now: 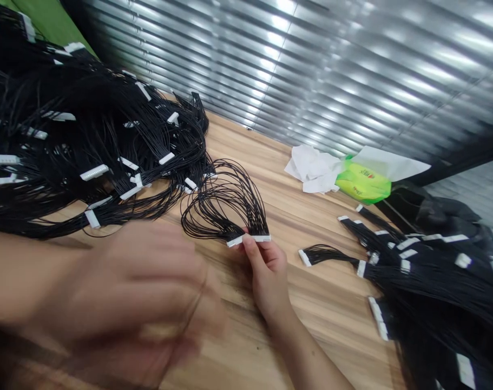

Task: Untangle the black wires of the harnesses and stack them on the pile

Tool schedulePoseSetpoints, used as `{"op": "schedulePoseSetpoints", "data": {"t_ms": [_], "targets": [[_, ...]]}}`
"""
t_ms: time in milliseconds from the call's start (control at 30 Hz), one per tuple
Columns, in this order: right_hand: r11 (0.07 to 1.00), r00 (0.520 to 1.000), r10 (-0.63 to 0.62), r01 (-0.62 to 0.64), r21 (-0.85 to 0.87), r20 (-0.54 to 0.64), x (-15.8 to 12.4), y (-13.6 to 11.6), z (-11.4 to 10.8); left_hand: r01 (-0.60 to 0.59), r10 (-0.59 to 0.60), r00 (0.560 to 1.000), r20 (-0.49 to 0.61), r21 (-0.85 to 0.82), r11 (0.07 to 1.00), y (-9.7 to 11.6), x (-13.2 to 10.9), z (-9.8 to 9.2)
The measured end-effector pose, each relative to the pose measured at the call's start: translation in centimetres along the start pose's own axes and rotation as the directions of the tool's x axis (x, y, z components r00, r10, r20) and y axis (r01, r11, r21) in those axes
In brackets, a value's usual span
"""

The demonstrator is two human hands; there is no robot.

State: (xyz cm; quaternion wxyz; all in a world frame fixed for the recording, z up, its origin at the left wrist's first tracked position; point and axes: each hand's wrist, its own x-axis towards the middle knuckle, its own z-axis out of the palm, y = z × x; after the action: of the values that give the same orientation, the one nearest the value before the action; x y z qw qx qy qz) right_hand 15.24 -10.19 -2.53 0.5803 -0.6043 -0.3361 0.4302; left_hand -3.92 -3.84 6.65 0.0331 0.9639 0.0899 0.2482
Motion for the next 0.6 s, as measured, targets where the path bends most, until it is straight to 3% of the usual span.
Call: {"op": "schedulePoseSetpoints", "data": {"t_ms": [33, 133, 233, 500, 600], "targets": [[1.000, 1.000, -0.002, 0.002, 0.012, 0.009, 0.0, 0.0, 0.0, -0.040, 0.040, 0.999, -0.015, 0.031, 0.999, -0.8, 0.6, 0.4], [0.997, 0.997, -0.075, 0.074, 0.039, 0.031, 0.2, 0.4, 0.0, 0.040, -0.039, 0.999, -0.007, 0.241, 0.970, -3.0, 1.3, 2.2], [0.992, 0.992, -0.115, 0.112, 0.054, 0.049, 0.4, 0.7, 0.1, 0.003, -0.002, 1.000, -0.002, 0.306, 0.952, -4.3, 1.0, 3.5], [0.995, 0.995, -0.094, 0.095, -0.012, 0.029, 0.3, 0.4, 0.2, -0.194, 0.193, 0.980, 0.046, 0.410, 0.891, -4.9, 0.9, 4.0], [0.996, 0.995, -0.091, 0.091, -0.023, 0.029, 0.2, 0.2, 0.4, -0.215, 0.225, 0.974, 0.030, 0.433, 0.875, -5.3, 1.1, 4.5]]}}
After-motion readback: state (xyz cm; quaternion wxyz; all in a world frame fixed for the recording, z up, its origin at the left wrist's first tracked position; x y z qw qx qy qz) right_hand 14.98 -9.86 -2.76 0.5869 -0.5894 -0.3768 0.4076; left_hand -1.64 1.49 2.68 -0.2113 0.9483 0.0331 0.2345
